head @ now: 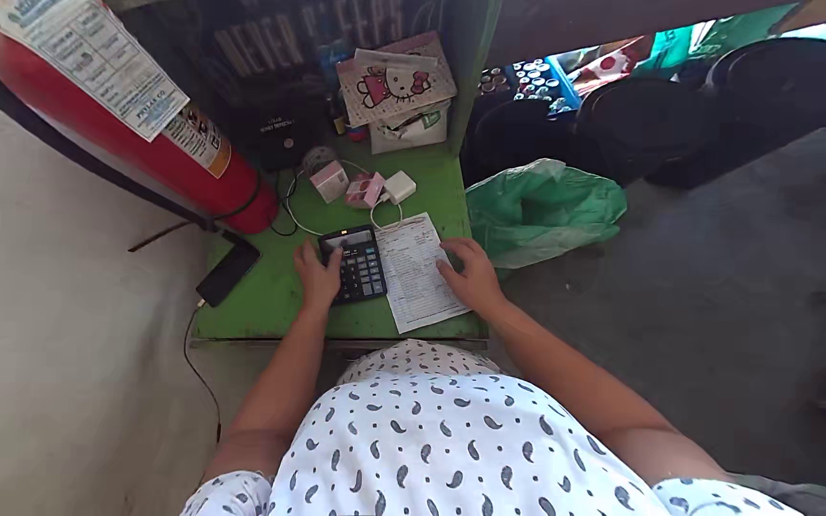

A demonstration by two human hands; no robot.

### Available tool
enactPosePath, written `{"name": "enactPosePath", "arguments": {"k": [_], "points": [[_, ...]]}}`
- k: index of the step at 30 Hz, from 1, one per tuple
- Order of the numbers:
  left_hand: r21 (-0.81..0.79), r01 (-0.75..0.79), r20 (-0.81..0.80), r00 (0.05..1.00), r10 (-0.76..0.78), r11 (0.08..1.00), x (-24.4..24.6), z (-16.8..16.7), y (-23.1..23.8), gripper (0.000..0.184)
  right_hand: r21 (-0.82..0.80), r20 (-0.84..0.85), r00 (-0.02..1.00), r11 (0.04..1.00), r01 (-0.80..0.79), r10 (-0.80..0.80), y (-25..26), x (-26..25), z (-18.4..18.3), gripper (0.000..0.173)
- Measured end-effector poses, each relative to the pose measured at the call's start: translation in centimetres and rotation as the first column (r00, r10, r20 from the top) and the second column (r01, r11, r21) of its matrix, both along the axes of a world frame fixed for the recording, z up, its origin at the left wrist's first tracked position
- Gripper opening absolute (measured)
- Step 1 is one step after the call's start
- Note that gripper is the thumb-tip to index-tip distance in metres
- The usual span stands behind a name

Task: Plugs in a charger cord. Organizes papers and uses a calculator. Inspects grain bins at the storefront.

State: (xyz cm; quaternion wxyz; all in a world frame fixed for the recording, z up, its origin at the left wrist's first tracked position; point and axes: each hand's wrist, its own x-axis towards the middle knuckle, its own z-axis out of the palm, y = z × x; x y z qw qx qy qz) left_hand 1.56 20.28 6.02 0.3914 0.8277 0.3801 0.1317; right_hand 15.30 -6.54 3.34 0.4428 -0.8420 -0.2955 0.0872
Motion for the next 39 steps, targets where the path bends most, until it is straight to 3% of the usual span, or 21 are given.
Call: {"name": "enactPosePath", "arguments": {"k": [4, 6, 9, 13, 15, 19, 23, 26, 30, 32, 35, 39], "points": [[-0.296, 0.000, 0.030, 0.999, 0.009, 0.955, 2.3, -0.4, 3.3, 0.046, -0.152, 0.037, 0.986, 0.976, -0.157, 0.164, 4.1, 4.2, 0.0, 0.033], [-0.353, 0.018, 0.062, 0.998, 0.004, 0.935, 2.7, -0.4, 4.2, 0.034, -0.268, 0.079, 0.962, 0.935, -0.232, 0.261, 5.8, 5.0, -0.5, 0.035], [-0.378, 0.001, 0.089, 0.995, 0.035, 0.926, 1.8, 0.0, 6.3, 0.029, -0.377, 0.091, 0.945, 0.889, -0.258, 0.313, 7.3, 4.6, -0.5, 0.049], [-0.403, -0.002, 0.055, 0.998, 0.026, 0.915, -0.5, 0.5, 9.6, 0.029, -0.241, 0.207, 0.954, 0.956, -0.164, 0.216, 9.5, 5.6, 0.8, 0.027], [-0.391, 0.017, -0.013, 1.000, -0.024, 0.920, -1.0, 1.2, 10.3, 0.028, -0.217, 0.254, 0.948, 0.966, -0.140, 0.195, 11.1, 7.4, 1.9, 0.028], [-0.092, 0.156, -0.091, 0.982, -0.164, 0.983, 1.7, 4.2, 11.1, 0.038, -0.333, 0.146, 0.970, 0.933, -0.137, 0.195, 13.9, 11.4, 3.1, 0.068], [0.095, 0.206, -0.064, 0.978, -0.201, 0.974, 8.0, 5.6, 11.1, 0.056, -0.145, 0.222, 0.964, 0.982, -0.119, 0.149, 13.5, 13.4, -1.4, 0.075], [0.142, 0.245, -0.152, 0.963, -0.223, 0.959, 11.9, 4.5, 11.1, 0.073, -0.145, 0.206, 0.968, 0.983, -0.115, 0.143, 13.4, 13.4, -1.9, 0.081], [0.264, 0.252, -0.154, 0.964, -0.217, 0.931, 13.3, 4.7, 8.2, 0.044, -0.168, 0.213, 0.967, 0.981, -0.101, 0.136, 13.3, 13.2, -2.2, 0.081], [0.254, 0.218, -0.091, 0.975, -0.201, 0.942, 13.2, 4.9, 5.5, 0.046, -0.164, 0.222, 0.966, 0.982, -0.095, 0.130, 13.4, 13.4, -2.3, 0.078], [0.134, 0.209, -0.051, 0.978, -0.204, 0.969, 13.5, 3.2, 2.7, 0.066, -0.153, 0.242, 0.963, 0.984, -0.085, 0.121, 13.5, 13.2, -2.6, 0.074], [-0.055, 0.121, -0.041, 0.992, -0.123, 0.991, 15.2, 2.4, 3.2, 0.080, -0.167, 0.207, 0.971, 0.983, -0.082, 0.116, 13.5, 12.9, -1.8, 0.073]]}}
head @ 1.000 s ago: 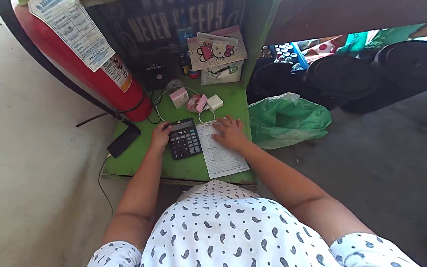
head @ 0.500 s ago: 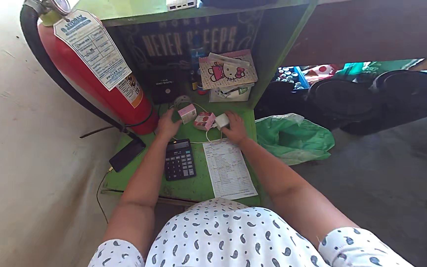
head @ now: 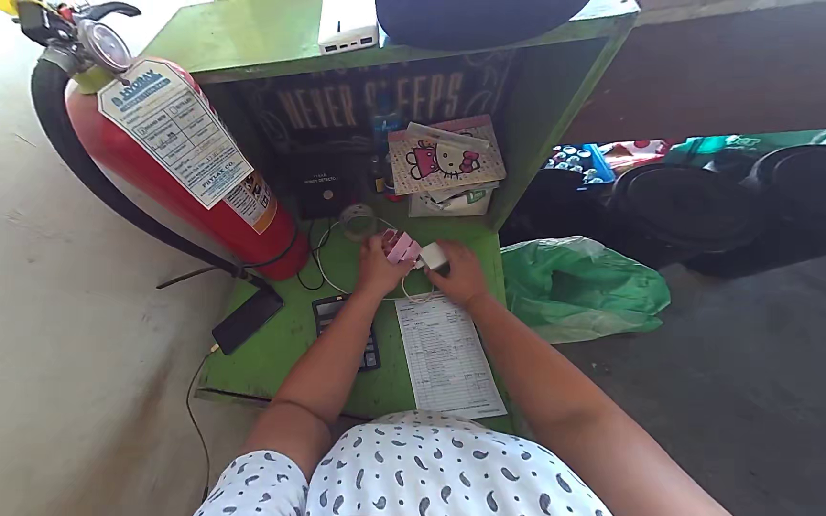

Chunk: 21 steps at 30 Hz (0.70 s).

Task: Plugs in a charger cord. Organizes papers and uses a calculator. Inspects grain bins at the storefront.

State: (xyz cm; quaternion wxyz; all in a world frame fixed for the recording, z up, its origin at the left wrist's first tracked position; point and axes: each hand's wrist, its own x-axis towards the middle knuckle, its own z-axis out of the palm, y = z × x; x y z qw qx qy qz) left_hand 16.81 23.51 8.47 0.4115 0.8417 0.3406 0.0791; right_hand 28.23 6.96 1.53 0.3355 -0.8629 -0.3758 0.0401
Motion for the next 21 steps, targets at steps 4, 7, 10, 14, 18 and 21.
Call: {"name": "enactPosePath", "arguments": {"k": [4, 7, 10, 14, 18, 21], "points": [[-0.009, 0.063, -0.076, 0.995, -0.063, 0.998, 0.2, 1.1, 0.6, 0.080, 0.015, -0.007, 1.000, 1.000, -0.003, 0.003, -0.1, 0.2, 0.3, 0.074], [-0.084, 0.115, -0.050, 0.992, -0.119, 0.990, -0.3, 1.9, 1.6, 0.073, 0.021, -0.031, 0.999, 1.000, -0.020, 0.020, -0.1, -0.1, -0.2, 0.074], [-0.076, 0.127, 0.073, 0.990, -0.121, 0.989, -0.6, 5.1, 3.2, 0.077, 0.031, -0.085, 0.996, 0.999, -0.023, 0.025, -0.5, -0.5, 0.3, 0.075], [0.195, -0.053, 0.276, 0.961, -0.003, 0.979, 2.7, 10.1, 7.1, 0.076, 0.053, -0.139, 0.990, 0.998, -0.015, 0.022, -0.4, -0.3, 1.6, 0.071], [0.436, -0.282, 0.272, 0.947, 0.173, 0.855, 7.5, 11.9, 11.8, 0.085, 0.036, -0.169, 0.985, 0.999, -0.028, 0.034, -0.4, 0.0, 1.6, 0.074], [0.521, -0.244, 0.135, 0.970, 0.204, 0.818, 9.5, 10.6, 14.7, 0.080, 0.035, -0.177, 0.983, 0.999, -0.033, 0.039, -0.3, 0.2, 1.4, 0.074]]}}
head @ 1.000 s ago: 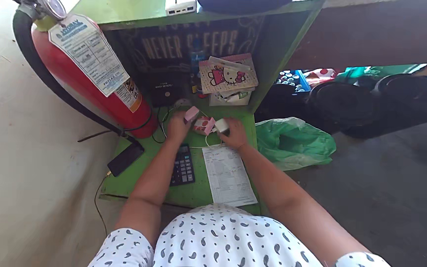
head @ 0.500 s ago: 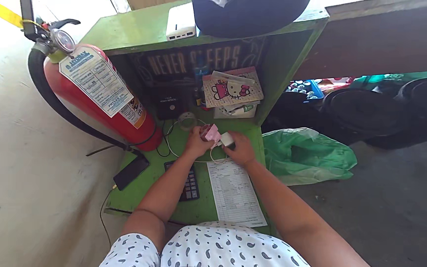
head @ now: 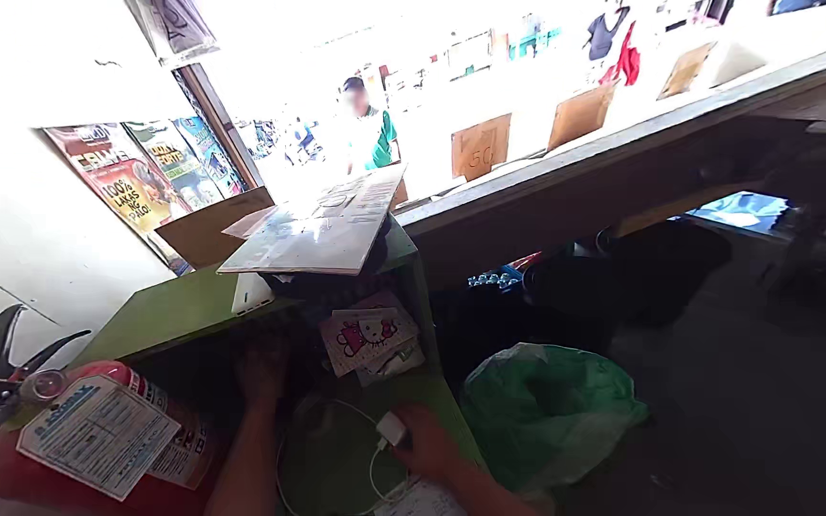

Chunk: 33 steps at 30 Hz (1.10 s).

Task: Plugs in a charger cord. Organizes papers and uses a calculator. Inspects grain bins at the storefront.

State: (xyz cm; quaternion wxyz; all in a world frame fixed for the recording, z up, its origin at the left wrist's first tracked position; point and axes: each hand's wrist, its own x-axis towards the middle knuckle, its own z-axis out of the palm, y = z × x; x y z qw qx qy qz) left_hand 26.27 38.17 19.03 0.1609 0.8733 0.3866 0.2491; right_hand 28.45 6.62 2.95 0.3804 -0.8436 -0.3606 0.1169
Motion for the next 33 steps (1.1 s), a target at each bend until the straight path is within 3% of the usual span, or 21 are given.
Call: {"name": "enactPosePath", "arguments": {"k": [6, 10, 13, 15, 17, 19, 21, 24, 27, 33], "points": [[0.007, -0.031, -0.136, 0.990, 0.032, 0.999, 0.5, 0.7, -0.1, 0.079, 0.003, -0.017, 1.000, 1.000, 0.012, -0.012, 0.1, 0.0, -0.1, 0.075], [0.161, 0.020, -0.039, 0.999, -0.014, 0.987, -1.3, 0.9, -1.5, 0.085, -0.025, -0.035, 0.999, 0.999, 0.027, -0.028, 0.0, -0.4, 0.3, 0.076], [0.244, 0.170, 0.057, 0.980, -0.189, 0.955, -4.1, 0.6, -5.1, 0.073, -0.032, -0.058, 0.997, 0.998, 0.046, -0.048, 0.0, -0.3, 0.5, 0.078], [0.152, 0.317, -0.068, 0.948, -0.310, 0.936, -6.8, 0.0, -8.9, 0.059, -0.014, -0.077, 0.995, 0.998, 0.065, -0.066, 0.0, -0.5, 0.7, 0.080], [-0.057, 0.444, -0.298, 0.847, -0.439, 0.894, -8.6, -1.4, -12.1, 0.051, -0.011, -0.083, 0.994, 0.997, 0.077, -0.077, 0.2, -0.5, 0.7, 0.083], [-0.276, 0.468, -0.440, 0.715, -0.543, 0.840, -9.1, -3.8, -14.4, 0.059, 0.017, -0.090, 0.992, 0.996, 0.089, -0.087, 0.2, -0.6, 0.7, 0.084], [-0.379, 0.441, -0.429, 0.695, -0.577, 0.814, -9.1, -6.3, -15.9, 0.069, 0.115, -0.080, 0.992, 0.987, 0.109, -0.101, 0.0, -0.6, 0.1, 0.083], [-0.388, 0.398, -0.398, 0.741, -0.540, 0.831, -8.7, -8.5, -16.8, 0.069, 0.206, -0.117, 0.987, 0.970, 0.131, -0.109, -0.5, -0.5, 0.0, 0.081], [-0.414, 0.383, -0.407, 0.734, -0.544, 0.826, -8.5, -9.2, -17.2, 0.054, 0.213, -0.152, 0.980, 0.964, 0.161, -0.130, -1.2, -0.6, 0.0, 0.081], [-0.356, 0.350, -0.523, 0.694, -0.495, 0.867, -8.4, -8.0, -16.4, 0.035, 0.130, -0.169, 0.981, 0.985, 0.114, -0.092, -2.5, -1.2, 0.2, 0.086]]}}
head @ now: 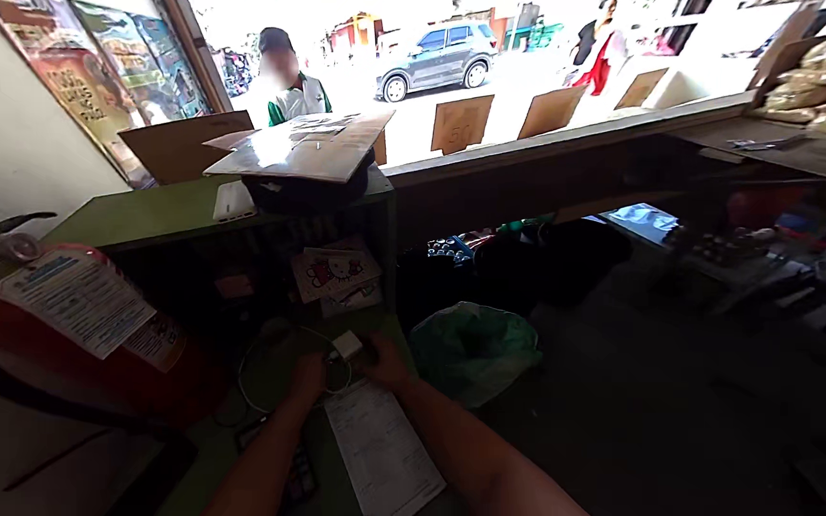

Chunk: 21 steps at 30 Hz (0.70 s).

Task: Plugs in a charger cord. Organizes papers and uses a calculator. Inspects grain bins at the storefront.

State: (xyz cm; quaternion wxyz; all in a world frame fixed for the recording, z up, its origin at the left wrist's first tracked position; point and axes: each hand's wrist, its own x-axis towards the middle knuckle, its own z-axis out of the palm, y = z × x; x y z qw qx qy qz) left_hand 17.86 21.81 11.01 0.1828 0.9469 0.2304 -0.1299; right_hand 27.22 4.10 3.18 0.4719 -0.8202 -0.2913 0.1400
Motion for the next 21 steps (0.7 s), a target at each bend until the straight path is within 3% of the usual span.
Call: {"name": "enactPosePath", "arguments": {"k": [5, 13, 16, 21], "points": [[-0.141, -0.078, 0.091, 0.992, 0.092, 0.987, 1.1, 3.4, 2.1, 0.034, -0.103, 0.040, 0.998, 0.994, -0.046, 0.050, -0.2, -0.2, 0.8, 0.086], [-0.311, -0.243, 0.246, 0.913, 0.325, 0.919, 4.0, 3.8, 7.7, 0.033, -0.225, 0.137, 0.975, 0.964, -0.140, 0.174, 0.4, -0.1, -0.7, 0.097], [-0.411, -0.279, 0.299, 0.858, 0.417, 0.868, 5.3, 4.1, 9.7, 0.034, -0.285, 0.137, 0.970, 0.946, -0.157, 0.202, 0.4, -0.1, -0.4, 0.087], [-0.674, -0.292, 0.326, 0.706, 0.629, 0.678, 6.8, 3.2, 12.4, 0.038, -0.229, 0.127, 0.973, 0.960, -0.161, 0.194, 0.2, 0.0, -0.6, 0.065]]}}
